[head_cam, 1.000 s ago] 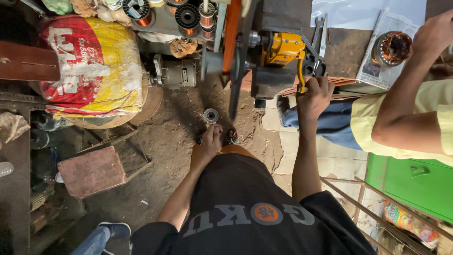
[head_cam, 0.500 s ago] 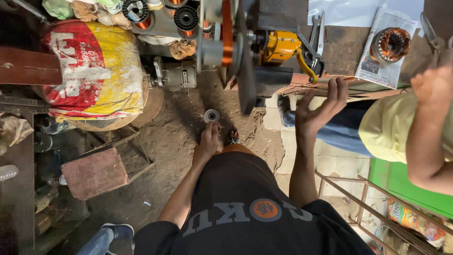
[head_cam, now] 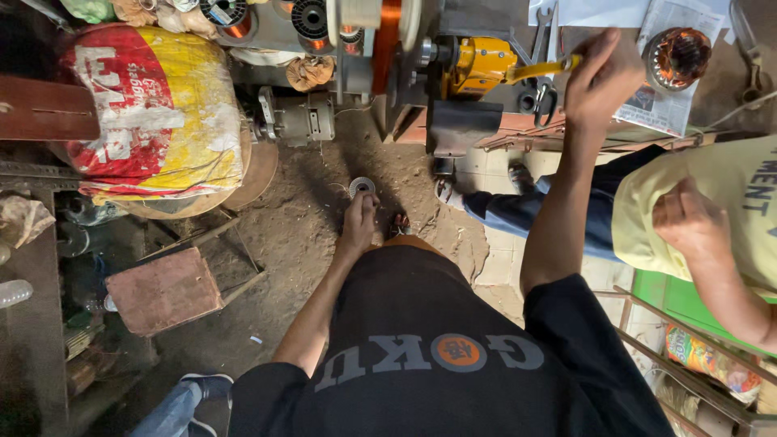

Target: The person operates a wire-winding machine, placing a metal core onto the spindle and using a wrench to tighten it. They then manually rotate the spindle to wind copper wire around the core while another person works nearby.

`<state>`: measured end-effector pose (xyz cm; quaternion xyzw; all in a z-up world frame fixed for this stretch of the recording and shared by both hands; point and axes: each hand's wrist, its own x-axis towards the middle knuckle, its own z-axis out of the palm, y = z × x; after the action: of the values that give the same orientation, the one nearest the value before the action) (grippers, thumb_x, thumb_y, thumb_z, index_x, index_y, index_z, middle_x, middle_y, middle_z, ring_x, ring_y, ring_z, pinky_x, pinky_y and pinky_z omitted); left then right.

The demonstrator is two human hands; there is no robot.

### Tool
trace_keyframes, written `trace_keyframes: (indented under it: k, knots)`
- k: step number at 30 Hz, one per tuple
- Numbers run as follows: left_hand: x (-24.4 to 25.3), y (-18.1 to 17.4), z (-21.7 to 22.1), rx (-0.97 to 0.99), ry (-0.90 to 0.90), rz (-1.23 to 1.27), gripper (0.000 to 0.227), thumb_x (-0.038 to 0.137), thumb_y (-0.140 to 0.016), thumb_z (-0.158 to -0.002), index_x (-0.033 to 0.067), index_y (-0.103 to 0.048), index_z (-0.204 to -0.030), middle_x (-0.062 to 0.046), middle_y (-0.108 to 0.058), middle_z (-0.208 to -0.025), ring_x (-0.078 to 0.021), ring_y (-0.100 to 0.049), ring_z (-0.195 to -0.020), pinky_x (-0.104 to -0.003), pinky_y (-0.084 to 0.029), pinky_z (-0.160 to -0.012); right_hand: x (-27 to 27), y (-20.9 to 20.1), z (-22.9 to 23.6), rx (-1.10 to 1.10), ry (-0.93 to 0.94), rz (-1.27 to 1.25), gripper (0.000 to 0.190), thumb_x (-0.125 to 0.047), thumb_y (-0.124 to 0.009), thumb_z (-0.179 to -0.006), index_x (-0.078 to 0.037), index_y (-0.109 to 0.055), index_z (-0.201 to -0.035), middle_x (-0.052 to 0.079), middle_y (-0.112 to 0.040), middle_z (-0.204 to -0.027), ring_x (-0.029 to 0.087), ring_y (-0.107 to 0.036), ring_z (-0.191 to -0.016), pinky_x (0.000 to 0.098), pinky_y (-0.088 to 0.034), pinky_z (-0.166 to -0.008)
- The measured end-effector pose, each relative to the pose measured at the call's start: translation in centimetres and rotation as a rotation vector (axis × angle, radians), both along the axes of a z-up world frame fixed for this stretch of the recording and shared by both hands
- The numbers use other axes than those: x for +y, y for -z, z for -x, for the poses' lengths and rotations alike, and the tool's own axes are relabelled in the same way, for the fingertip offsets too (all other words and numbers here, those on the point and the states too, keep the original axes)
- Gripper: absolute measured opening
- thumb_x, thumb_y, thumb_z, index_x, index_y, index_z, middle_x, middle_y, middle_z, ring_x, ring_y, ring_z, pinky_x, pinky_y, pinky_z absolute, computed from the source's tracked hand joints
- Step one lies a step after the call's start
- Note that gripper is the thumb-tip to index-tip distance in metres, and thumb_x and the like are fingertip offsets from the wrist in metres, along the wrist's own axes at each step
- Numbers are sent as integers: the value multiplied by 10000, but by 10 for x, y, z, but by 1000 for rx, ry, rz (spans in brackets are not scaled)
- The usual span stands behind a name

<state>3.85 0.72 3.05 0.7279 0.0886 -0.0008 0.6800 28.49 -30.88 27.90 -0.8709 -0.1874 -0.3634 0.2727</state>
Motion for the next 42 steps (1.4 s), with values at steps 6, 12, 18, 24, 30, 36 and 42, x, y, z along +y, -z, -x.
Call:
trace_keyframes:
  k: [6, 12, 18, 24, 30, 36, 42]
  knots:
    - [1, -5, -9, -125, 13, -51, 236, 206, -427, -1127, 27, -579, -1108, -63, -558, -821, -137, -523, -689, -324, -456, -647, -17, 10, -57, -20, -88, -48, 550, -200, -406, -1196, 27, -561, -719, 131, -617, -665, 327, -556, -580, 444, -412, -622]
    - [0, 0, -18, -162, 27, -97, 246, 193, -410, -1137, 12, -577, -1130, -93, -592, -906, -169, -553, -757, -324, -471, -702, -33, 32, -75, -36, -41, -7, 584, -244, -395, -1215, 21, -459, -699, 158, -519, -650, 351, -459, -574, 465, -321, -608]
    - [4, -9, -26, -115, 50, -63, 236, 214, -417, -1136, 19, -550, -1131, -78, -544, -867, -159, -496, -712, -319, -444, -671, -36, 41, -96, 80, 8, -53, 535, -240, -437, -1181, 45, -369, -733, 193, -357, -608, 325, -316, -540, 473, -233, -582]
    - [1, -5, -26, -63, 19, -23, 230, 233, -433, -1124, 52, -574, -1116, -82, -543, -822, -161, -500, -703, -329, -447, -654, -37, 51, -113, 125, 84, -3, 544, -263, -444, -1159, 49, -405, -715, 184, -395, -610, 323, -366, -546, 479, -265, -581]
    - [-1, 8, -26, -184, -2, -63, 238, 226, -417, -1143, 41, -560, -1098, -92, -595, -885, -178, -575, -770, -348, -487, -716, -29, 55, -130, 315, 182, -22, 612, -337, -465, -1155, 59, -513, -691, 198, -482, -567, 367, -474, -495, 482, -359, -542]
    - [-1, 17, -32, -115, 13, -87, 260, 226, -402, -1131, 25, -559, -1083, -95, -595, -882, -189, -581, -762, -330, -482, -693, -23, 70, -140, 421, 252, 15, 604, -386, -471, -1109, 40, -561, -689, 189, -520, -580, 381, -523, -516, 481, -425, -553]
    - [-1, 23, -37, -160, 12, -18, 271, 229, -397, -1169, 9, -542, -1110, -83, -541, -896, -166, -512, -760, -336, -460, -712, -18, 98, -152, 527, 349, -10, 651, -452, -491, -1083, 24, -589, -649, 196, -554, -566, 420, -556, -527, 509, -442, -579]
